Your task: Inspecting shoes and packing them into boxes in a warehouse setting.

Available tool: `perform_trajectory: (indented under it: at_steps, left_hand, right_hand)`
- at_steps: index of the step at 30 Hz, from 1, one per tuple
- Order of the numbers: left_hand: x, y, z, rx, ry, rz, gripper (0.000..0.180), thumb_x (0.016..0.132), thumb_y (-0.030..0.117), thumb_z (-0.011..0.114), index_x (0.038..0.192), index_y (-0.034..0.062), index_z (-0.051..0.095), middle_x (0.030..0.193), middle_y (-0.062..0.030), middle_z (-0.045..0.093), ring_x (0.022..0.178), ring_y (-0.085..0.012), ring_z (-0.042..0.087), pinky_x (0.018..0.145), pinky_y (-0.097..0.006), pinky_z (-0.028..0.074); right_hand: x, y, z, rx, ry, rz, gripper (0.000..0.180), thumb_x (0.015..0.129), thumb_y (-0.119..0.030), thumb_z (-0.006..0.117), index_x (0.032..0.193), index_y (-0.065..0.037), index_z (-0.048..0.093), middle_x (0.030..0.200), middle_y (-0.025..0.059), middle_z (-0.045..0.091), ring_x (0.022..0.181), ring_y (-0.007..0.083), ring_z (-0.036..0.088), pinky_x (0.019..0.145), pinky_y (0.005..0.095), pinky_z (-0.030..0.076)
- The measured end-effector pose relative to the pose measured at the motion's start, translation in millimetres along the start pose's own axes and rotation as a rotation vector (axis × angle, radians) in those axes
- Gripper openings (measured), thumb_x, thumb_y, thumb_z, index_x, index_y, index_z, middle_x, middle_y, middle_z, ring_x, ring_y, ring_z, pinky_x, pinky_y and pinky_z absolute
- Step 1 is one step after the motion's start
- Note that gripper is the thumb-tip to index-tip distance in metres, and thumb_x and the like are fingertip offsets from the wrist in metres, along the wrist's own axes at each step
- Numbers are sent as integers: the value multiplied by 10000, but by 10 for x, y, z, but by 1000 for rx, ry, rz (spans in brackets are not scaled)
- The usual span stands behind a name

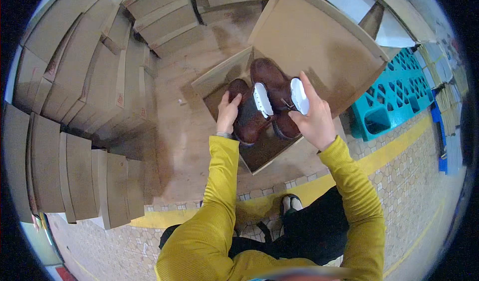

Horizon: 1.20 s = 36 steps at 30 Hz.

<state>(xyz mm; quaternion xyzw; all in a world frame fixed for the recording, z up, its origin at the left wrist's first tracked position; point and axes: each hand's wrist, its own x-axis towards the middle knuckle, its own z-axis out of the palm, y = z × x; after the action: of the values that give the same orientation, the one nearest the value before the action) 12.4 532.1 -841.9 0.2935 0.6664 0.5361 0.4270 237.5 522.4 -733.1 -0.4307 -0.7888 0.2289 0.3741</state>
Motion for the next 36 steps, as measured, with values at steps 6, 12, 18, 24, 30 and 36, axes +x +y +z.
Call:
perform_trajectory:
  at_steps: [6, 12, 18, 24, 30, 36]
  left_hand:
    - [-80, 481, 194, 569, -226, 575, 277, 757, 257, 653, 891, 15, 636, 894, -162, 629, 840, -301, 609, 739, -366, 468]
    - [15, 464, 191, 897, -692, 641, 381, 628, 335, 775, 753, 5, 631, 691, -157, 624, 648, -274, 618, 615, -347, 472]
    - [98, 443, 201, 1226, -724, 535, 424, 678, 452, 700, 770, 40, 664, 686, -166, 621, 700, -340, 617, 608, -425, 480]
    - [88, 311, 241, 1087, -779, 821, 261, 740, 339, 647, 757, 78, 657, 721, -135, 631, 717, -321, 622, 628, -428, 491]
    - [-5, 449, 220, 704, -689, 630, 199, 662, 186, 672, 721, 0, 637, 660, -179, 620, 632, -316, 622, 601, -387, 493]
    - [153, 540, 299, 383, -745, 189, 150, 676, 120, 694, 769, 4, 674, 687, -155, 651, 621, -214, 636, 599, -344, 500]
  right_hand:
    - [-69, 362, 453, -87, -223, 250, 811, 648, -45, 596, 1373, -9, 235, 1017, 281, 569, 925, 432, 555, 822, 460, 445]
    - [-7, 449, 668, -78, -336, 279, 793, 635, -87, 619, 1332, 60, 268, 1002, 311, 565, 959, 418, 558, 837, 444, 448]
    - [114, 667, 745, -15, -315, 320, 790, 608, -98, 652, 1299, 88, 318, 948, 298, 590, 928, 414, 581, 802, 418, 471]
    - [108, 784, 684, 171, -254, 411, 794, 577, -79, 667, 1282, 96, 346, 830, 182, 611, 737, 230, 611, 673, 310, 483]
    - [198, 415, 554, 585, -151, 657, 792, 619, 77, 620, 1337, 38, 288, 789, 106, 594, 646, 170, 593, 540, 275, 488]
    - [177, 485, 558, 644, -52, 635, 814, 627, 114, 602, 1356, -6, 260, 784, 108, 585, 633, 183, 599, 536, 276, 493]
